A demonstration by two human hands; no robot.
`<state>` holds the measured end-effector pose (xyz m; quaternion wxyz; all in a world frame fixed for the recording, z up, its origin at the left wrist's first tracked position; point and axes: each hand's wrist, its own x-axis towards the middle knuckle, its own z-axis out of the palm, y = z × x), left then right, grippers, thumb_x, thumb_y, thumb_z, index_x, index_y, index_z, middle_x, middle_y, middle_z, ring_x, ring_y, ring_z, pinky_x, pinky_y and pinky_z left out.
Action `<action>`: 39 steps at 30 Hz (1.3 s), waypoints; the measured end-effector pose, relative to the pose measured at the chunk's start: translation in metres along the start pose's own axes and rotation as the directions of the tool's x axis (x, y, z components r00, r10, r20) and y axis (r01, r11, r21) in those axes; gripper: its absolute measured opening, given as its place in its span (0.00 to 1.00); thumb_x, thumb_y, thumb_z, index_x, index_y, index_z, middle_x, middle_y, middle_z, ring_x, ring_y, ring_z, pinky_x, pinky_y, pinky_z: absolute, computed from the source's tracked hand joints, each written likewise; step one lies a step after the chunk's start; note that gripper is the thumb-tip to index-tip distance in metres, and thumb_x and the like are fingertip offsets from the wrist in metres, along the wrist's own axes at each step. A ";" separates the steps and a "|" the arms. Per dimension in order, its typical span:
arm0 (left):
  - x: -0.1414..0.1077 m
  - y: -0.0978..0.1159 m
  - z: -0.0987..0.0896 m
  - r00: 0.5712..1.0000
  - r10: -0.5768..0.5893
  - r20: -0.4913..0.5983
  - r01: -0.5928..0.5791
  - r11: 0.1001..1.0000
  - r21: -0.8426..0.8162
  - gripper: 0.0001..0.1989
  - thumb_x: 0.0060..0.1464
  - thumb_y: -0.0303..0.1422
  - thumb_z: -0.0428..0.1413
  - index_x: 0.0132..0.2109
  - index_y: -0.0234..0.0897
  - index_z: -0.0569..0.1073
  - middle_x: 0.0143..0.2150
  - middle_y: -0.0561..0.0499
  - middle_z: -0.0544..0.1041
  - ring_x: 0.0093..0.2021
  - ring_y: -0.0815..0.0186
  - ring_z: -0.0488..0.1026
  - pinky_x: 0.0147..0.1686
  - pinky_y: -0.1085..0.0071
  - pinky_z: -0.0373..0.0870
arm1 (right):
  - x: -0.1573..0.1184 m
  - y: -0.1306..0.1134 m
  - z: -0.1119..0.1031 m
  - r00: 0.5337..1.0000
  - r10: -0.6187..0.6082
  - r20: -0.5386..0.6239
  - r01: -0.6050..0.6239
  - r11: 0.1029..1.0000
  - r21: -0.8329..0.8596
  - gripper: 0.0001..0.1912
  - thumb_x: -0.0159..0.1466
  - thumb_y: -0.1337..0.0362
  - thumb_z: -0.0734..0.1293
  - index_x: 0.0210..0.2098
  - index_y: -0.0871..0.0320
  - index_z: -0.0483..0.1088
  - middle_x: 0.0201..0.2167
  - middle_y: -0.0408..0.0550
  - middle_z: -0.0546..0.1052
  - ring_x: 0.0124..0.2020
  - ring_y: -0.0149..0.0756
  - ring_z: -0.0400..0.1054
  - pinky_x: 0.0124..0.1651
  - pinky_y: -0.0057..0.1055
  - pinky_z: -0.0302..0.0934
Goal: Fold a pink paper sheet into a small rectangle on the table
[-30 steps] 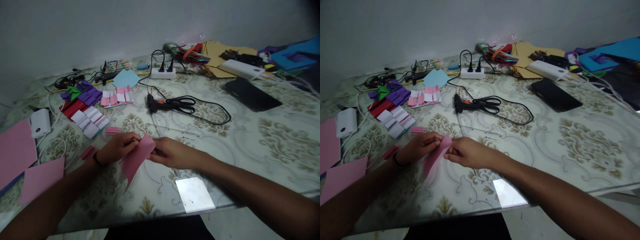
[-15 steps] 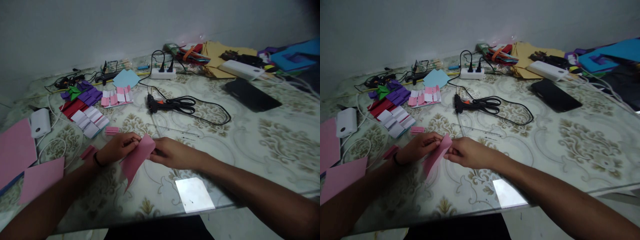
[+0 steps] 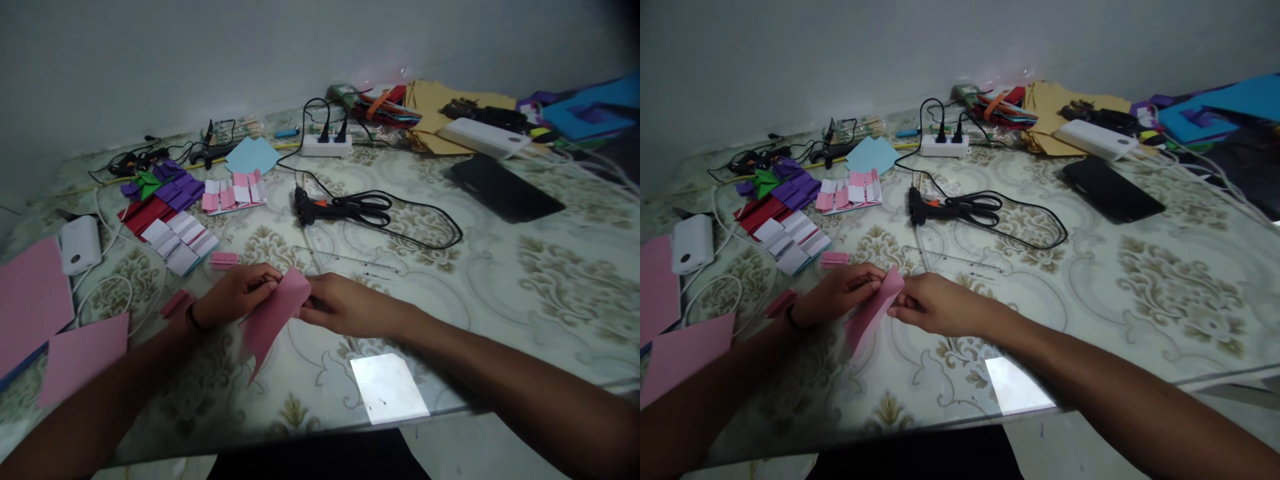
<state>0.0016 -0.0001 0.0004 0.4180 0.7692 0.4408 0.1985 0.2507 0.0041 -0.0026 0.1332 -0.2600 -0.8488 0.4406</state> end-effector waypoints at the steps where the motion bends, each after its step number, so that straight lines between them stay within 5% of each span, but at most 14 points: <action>1: 0.000 0.000 0.000 1.000 0.000 -0.001 0.000 1.000 -0.001 0.10 0.65 0.33 0.54 0.46 0.35 0.79 0.42 0.49 0.83 0.42 0.63 0.79 0.42 0.70 0.72 | 0.000 0.000 0.000 1.000 0.003 0.001 -0.003 1.000 0.004 0.21 0.74 0.50 0.63 0.35 0.62 0.71 0.31 0.46 0.72 0.29 0.29 0.63 0.35 0.29 0.56; 39: 0.000 -0.001 0.000 1.000 0.016 -0.006 -0.016 1.000 -0.001 0.11 0.66 0.33 0.53 0.47 0.35 0.79 0.42 0.49 0.83 0.41 0.64 0.79 0.42 0.70 0.71 | 0.001 0.000 0.000 1.000 0.011 -0.001 -0.011 1.000 0.012 0.19 0.73 0.51 0.62 0.36 0.61 0.69 0.31 0.46 0.72 0.29 0.30 0.64 0.35 0.29 0.57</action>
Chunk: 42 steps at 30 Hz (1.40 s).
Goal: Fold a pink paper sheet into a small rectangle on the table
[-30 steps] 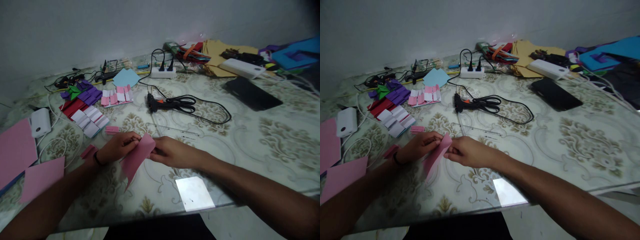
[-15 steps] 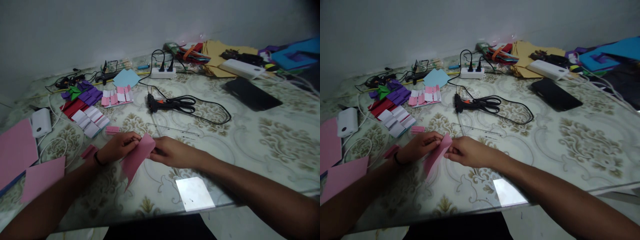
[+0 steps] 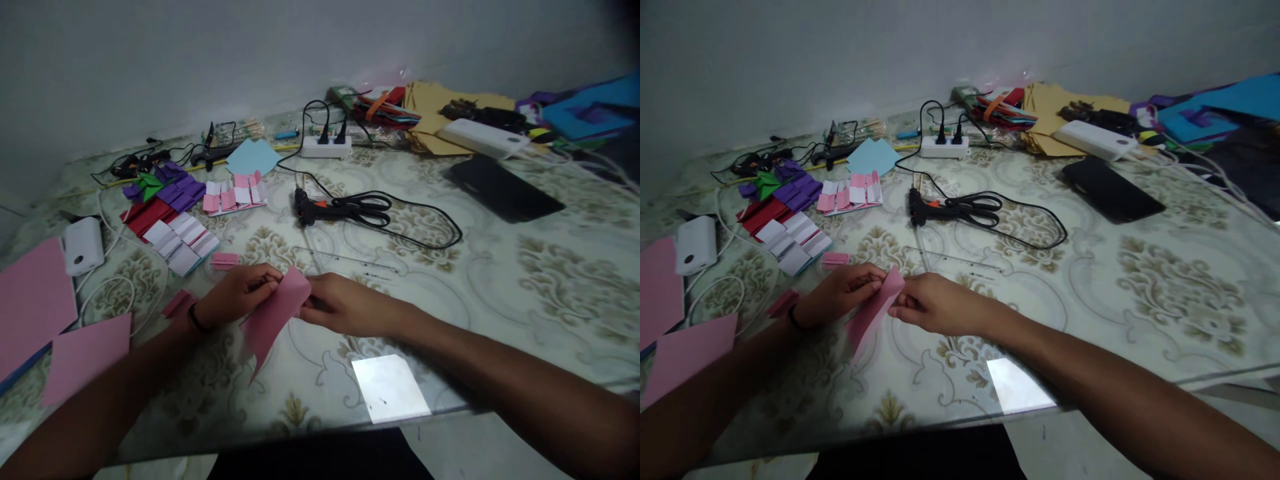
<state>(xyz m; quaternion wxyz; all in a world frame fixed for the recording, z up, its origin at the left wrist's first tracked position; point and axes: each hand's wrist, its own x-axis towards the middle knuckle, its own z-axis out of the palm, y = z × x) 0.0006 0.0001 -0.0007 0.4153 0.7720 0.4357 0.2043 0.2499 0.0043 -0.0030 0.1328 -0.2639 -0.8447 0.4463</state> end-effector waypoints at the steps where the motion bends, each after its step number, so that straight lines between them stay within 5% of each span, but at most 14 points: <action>1: 0.000 0.000 0.000 1.000 0.000 -0.001 0.000 1.000 0.005 0.11 0.65 0.33 0.54 0.47 0.35 0.79 0.42 0.49 0.83 0.40 0.64 0.79 0.41 0.70 0.71 | 0.000 0.000 0.000 1.000 -0.001 -0.001 0.001 1.000 0.001 0.20 0.73 0.50 0.62 0.36 0.61 0.69 0.31 0.46 0.72 0.29 0.30 0.64 0.35 0.29 0.57; 42: 0.000 0.000 0.001 1.000 -0.022 -0.002 0.022 0.999 0.026 0.10 0.65 0.34 0.54 0.46 0.36 0.78 0.41 0.50 0.83 0.40 0.64 0.79 0.40 0.70 0.72 | -0.001 0.001 0.000 1.000 -0.017 0.002 0.017 1.000 -0.009 0.18 0.74 0.53 0.62 0.36 0.62 0.70 0.31 0.46 0.73 0.29 0.30 0.64 0.35 0.29 0.57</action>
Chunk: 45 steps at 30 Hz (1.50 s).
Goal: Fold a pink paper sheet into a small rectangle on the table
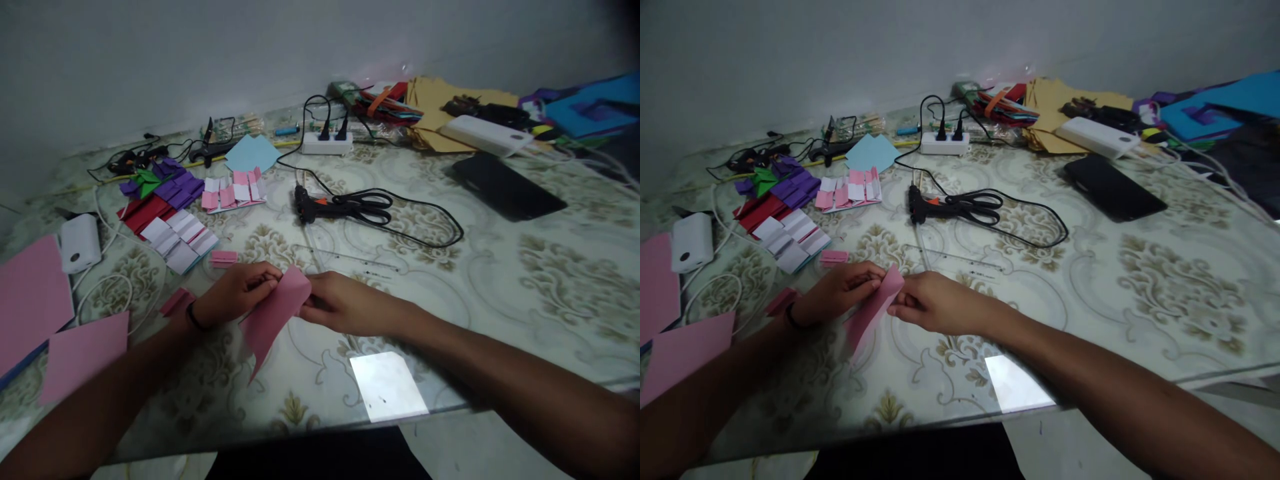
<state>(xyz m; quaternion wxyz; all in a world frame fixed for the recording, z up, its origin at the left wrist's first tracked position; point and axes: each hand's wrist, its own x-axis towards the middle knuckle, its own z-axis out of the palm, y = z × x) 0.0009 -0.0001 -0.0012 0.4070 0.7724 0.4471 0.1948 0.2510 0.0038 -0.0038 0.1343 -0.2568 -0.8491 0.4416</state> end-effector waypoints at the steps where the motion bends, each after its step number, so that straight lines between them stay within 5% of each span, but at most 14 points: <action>1: 0.000 0.000 0.000 1.000 -0.002 0.001 0.002 1.000 0.000 0.11 0.65 0.34 0.54 0.46 0.36 0.78 0.41 0.50 0.83 0.40 0.64 0.79 0.40 0.70 0.72 | 0.000 0.000 0.000 1.000 0.002 -0.001 -0.002 1.000 0.002 0.18 0.74 0.53 0.63 0.37 0.62 0.70 0.31 0.46 0.73 0.29 0.29 0.64 0.35 0.29 0.57; 45: 0.000 0.005 -0.001 1.000 0.004 0.004 -0.004 1.000 0.001 0.10 0.65 0.33 0.53 0.46 0.36 0.78 0.40 0.51 0.82 0.36 0.66 0.76 0.37 0.71 0.70 | 0.000 -0.001 -0.001 1.000 0.001 -0.005 -0.001 1.000 -0.009 0.18 0.74 0.53 0.63 0.37 0.61 0.71 0.32 0.47 0.74 0.30 0.29 0.65 0.35 0.28 0.57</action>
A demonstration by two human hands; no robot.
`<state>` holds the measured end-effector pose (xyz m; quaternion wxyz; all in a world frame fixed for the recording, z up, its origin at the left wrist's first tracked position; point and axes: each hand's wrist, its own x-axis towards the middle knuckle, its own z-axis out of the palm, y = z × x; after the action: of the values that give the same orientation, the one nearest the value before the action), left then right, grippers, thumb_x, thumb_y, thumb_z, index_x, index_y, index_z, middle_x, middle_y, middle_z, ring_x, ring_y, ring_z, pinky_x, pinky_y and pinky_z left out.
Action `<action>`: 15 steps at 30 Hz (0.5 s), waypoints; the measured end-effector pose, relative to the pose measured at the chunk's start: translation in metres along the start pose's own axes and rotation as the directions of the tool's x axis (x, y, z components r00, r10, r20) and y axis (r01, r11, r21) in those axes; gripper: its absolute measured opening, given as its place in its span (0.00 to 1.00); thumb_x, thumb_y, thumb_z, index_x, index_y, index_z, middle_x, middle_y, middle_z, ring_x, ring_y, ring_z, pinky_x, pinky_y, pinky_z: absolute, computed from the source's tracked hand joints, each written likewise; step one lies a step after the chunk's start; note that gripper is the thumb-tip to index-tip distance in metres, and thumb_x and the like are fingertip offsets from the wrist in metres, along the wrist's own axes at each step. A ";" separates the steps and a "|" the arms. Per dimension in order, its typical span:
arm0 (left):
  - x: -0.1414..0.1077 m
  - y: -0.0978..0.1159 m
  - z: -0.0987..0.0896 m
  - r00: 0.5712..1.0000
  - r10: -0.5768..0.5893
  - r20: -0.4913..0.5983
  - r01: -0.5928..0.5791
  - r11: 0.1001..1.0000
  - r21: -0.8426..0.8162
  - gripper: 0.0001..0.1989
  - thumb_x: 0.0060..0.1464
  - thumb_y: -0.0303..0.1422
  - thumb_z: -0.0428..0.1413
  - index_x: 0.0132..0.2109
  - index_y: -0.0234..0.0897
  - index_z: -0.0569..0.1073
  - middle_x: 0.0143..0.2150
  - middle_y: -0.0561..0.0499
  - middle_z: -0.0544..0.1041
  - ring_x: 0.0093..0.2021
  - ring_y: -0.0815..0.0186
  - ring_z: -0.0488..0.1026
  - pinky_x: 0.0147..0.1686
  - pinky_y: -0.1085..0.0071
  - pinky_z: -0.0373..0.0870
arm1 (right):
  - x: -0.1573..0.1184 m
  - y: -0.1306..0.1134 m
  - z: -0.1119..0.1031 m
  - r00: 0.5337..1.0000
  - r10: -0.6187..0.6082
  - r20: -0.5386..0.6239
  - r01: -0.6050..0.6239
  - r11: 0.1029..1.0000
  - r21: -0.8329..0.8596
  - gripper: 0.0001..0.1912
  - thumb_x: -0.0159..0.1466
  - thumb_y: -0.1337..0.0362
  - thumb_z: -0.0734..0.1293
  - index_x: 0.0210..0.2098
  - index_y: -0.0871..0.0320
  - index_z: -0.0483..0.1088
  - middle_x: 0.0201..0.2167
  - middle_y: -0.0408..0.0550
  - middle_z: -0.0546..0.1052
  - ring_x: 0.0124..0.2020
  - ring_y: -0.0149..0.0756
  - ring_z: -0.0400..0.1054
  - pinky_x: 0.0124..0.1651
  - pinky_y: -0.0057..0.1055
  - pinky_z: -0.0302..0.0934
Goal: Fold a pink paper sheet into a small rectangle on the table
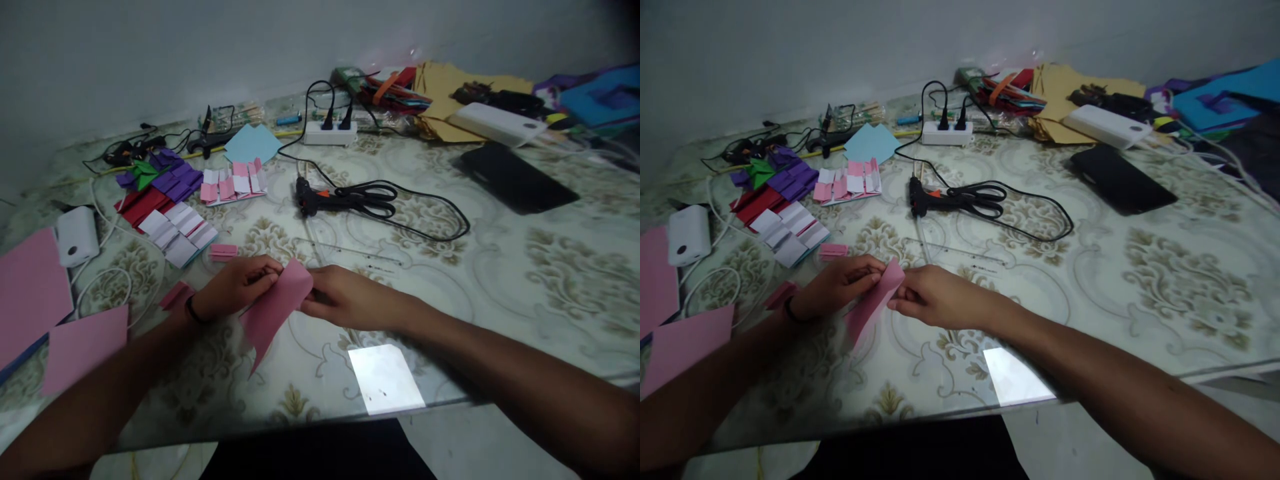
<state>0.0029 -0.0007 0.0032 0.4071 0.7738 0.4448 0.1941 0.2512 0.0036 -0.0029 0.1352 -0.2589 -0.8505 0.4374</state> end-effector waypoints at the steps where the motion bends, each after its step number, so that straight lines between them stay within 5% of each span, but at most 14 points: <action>1: 0.000 0.000 0.000 1.000 0.001 0.000 -0.001 1.000 -0.002 0.10 0.65 0.33 0.53 0.46 0.36 0.78 0.40 0.51 0.82 0.37 0.66 0.76 0.37 0.71 0.70 | 0.000 0.000 0.000 1.000 0.000 0.000 0.000 1.000 -0.001 0.18 0.74 0.53 0.63 0.37 0.61 0.71 0.32 0.46 0.74 0.30 0.30 0.64 0.35 0.28 0.57; 15: -0.001 -0.002 0.001 1.000 0.015 -0.001 -0.015 1.000 0.000 0.10 0.65 0.33 0.53 0.47 0.37 0.78 0.41 0.51 0.82 0.39 0.65 0.78 0.40 0.71 0.71 | 0.001 -0.001 0.000 1.000 0.004 0.002 -0.004 1.000 -0.001 0.19 0.74 0.53 0.62 0.38 0.62 0.72 0.33 0.47 0.74 0.30 0.30 0.65 0.36 0.28 0.57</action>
<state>0.0017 -0.0009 0.0009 0.4054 0.7770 0.4392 0.1977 0.2506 0.0037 -0.0022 0.1331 -0.2604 -0.8504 0.4373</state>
